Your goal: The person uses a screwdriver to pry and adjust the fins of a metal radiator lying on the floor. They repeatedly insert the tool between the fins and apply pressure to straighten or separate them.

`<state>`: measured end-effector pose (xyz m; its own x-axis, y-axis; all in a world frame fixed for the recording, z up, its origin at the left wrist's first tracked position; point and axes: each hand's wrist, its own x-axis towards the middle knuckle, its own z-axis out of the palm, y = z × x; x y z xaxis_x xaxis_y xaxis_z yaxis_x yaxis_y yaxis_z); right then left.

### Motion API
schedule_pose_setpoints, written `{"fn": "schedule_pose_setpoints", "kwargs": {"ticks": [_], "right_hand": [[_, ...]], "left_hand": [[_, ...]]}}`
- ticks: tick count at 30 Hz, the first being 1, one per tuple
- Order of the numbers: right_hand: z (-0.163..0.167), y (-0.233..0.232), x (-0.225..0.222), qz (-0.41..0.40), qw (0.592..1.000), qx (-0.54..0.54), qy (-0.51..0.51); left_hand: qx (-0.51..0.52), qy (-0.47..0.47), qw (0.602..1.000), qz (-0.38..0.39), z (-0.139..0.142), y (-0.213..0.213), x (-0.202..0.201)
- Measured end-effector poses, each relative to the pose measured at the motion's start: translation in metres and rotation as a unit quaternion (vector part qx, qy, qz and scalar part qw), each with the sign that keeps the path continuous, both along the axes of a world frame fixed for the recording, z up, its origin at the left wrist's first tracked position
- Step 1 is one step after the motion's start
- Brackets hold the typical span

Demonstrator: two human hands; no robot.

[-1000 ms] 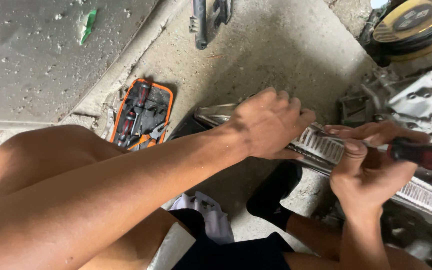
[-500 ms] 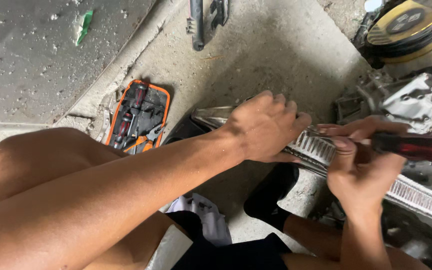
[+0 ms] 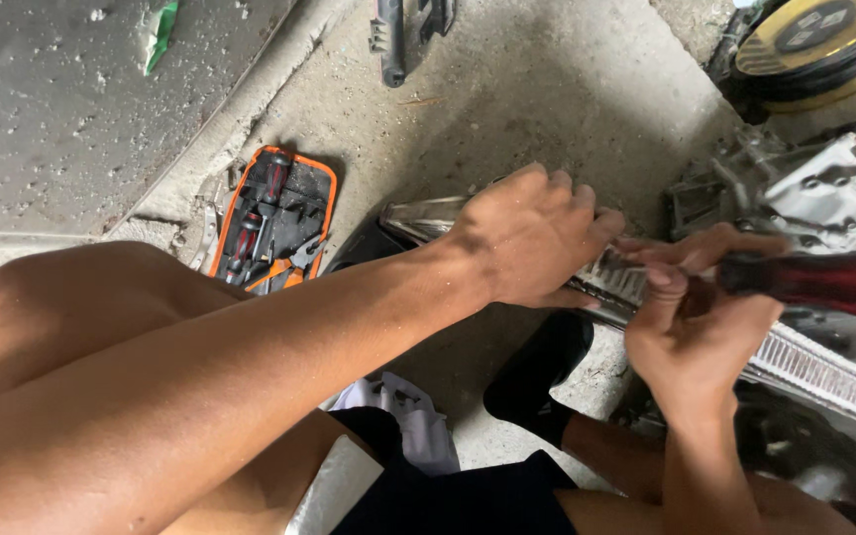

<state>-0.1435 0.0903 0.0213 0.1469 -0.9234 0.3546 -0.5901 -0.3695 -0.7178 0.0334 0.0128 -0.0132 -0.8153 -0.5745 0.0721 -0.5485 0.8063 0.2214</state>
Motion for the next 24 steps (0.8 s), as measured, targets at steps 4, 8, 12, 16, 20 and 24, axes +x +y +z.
{"fn": "schedule_pose_setpoints", "kwargs": {"ticks": [4, 8, 12, 16, 20, 24], "right_hand": [[-0.001, -0.001, -0.002, 0.0, 0.999, -0.027, 0.018], [0.0, -0.003, -0.002, -0.009, 0.999, -0.011, -0.036], [0.003, -0.001, 0.003, -0.006, 1.0, 0.0, 0.018], [0.005, 0.001, 0.007, -0.015, 0.997, 0.003, -0.077], [0.003, 0.005, 0.005, 0.004, 1.0, 0.012, -0.011], [-0.005, 0.009, -0.002, 0.013, 0.997, 0.003, -0.08]], "left_hand": [[-0.002, -0.008, 1.0, 0.003, -0.001, -0.001, -0.001], [-0.006, 0.037, 0.999, 0.011, -0.001, 0.0, 0.0], [0.0, 0.025, 1.0, 0.015, -0.003, 0.003, 0.001], [-0.022, 0.027, 0.999, 0.017, -0.004, 0.005, 0.0], [0.007, 0.025, 1.0, 0.009, -0.003, 0.002, -0.002], [0.013, -0.01, 1.0, 0.011, -0.002, -0.001, -0.001]]}}
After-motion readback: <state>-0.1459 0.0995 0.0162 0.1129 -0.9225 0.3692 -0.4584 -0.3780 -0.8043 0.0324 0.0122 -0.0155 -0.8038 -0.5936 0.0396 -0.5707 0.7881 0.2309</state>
